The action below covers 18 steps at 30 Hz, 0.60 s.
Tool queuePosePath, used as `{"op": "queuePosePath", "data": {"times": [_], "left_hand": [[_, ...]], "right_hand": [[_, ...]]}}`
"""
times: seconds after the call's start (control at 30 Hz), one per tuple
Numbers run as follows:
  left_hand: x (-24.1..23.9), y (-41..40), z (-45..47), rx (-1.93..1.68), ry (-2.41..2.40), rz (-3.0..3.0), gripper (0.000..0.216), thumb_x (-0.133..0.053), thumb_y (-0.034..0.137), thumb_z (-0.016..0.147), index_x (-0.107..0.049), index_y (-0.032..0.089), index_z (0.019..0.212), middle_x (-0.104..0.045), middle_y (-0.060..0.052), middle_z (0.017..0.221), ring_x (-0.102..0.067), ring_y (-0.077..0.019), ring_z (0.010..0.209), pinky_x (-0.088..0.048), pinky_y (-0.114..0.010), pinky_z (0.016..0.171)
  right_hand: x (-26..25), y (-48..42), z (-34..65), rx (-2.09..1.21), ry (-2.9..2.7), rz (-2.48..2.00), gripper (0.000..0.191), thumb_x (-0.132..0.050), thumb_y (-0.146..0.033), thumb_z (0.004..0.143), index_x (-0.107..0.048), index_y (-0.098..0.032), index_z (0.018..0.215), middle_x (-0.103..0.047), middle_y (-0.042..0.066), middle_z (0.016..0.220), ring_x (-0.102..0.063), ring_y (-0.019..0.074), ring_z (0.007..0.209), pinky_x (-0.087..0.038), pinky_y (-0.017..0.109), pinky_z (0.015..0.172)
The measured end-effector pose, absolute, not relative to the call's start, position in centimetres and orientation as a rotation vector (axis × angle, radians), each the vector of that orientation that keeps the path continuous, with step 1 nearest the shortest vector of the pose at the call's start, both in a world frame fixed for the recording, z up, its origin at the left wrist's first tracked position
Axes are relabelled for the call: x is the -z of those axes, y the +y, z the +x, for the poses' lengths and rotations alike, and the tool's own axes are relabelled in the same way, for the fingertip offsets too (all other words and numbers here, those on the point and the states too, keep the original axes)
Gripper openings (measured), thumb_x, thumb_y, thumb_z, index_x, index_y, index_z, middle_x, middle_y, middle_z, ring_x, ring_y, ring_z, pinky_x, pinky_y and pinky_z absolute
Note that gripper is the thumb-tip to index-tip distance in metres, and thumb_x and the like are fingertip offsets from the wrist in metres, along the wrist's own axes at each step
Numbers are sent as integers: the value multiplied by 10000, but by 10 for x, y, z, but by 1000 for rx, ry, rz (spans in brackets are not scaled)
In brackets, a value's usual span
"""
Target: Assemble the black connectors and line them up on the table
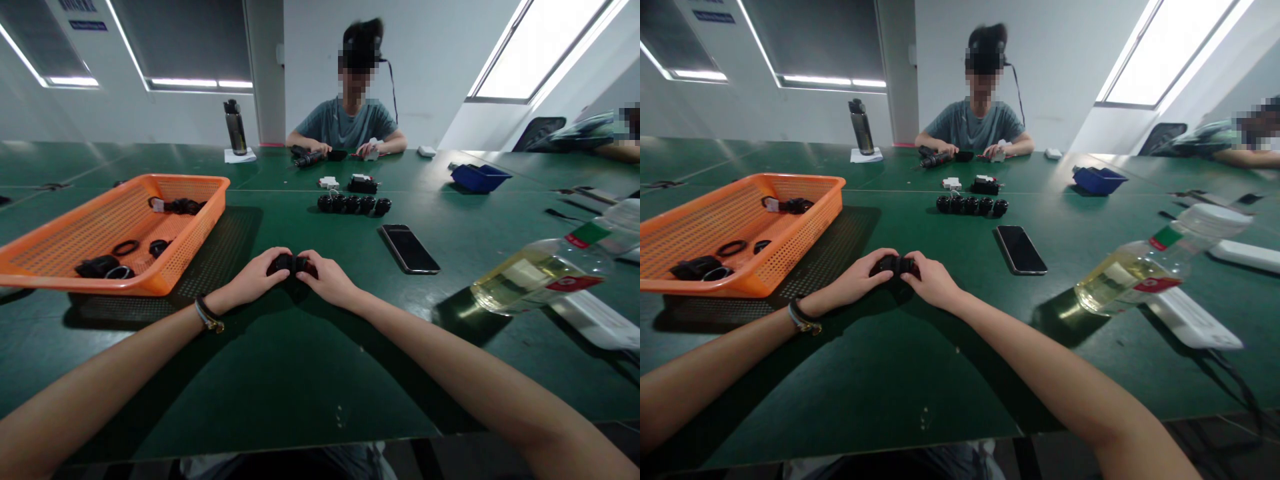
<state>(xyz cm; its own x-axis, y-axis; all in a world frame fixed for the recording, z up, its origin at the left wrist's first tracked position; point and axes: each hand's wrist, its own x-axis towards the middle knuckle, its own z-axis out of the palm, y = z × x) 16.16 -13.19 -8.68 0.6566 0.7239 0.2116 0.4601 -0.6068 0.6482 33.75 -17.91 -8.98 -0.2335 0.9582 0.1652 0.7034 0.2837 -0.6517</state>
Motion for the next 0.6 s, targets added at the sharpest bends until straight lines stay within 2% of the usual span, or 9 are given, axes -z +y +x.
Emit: {"op": "queuePosePath", "data": {"times": [0.6], "left_hand": [[85,-134,163,-617,946,2305,408,-459,366,751,-485,138,1088,-557,-100,1113,-521,-242,1004,-393,-390,920]], "right_hand": [[93,-177,337,-592,-2016,-1489,264,-527,-190,796,-481,-142,1051,-615,30,777,-563,138,688,-397,261,648]]}}
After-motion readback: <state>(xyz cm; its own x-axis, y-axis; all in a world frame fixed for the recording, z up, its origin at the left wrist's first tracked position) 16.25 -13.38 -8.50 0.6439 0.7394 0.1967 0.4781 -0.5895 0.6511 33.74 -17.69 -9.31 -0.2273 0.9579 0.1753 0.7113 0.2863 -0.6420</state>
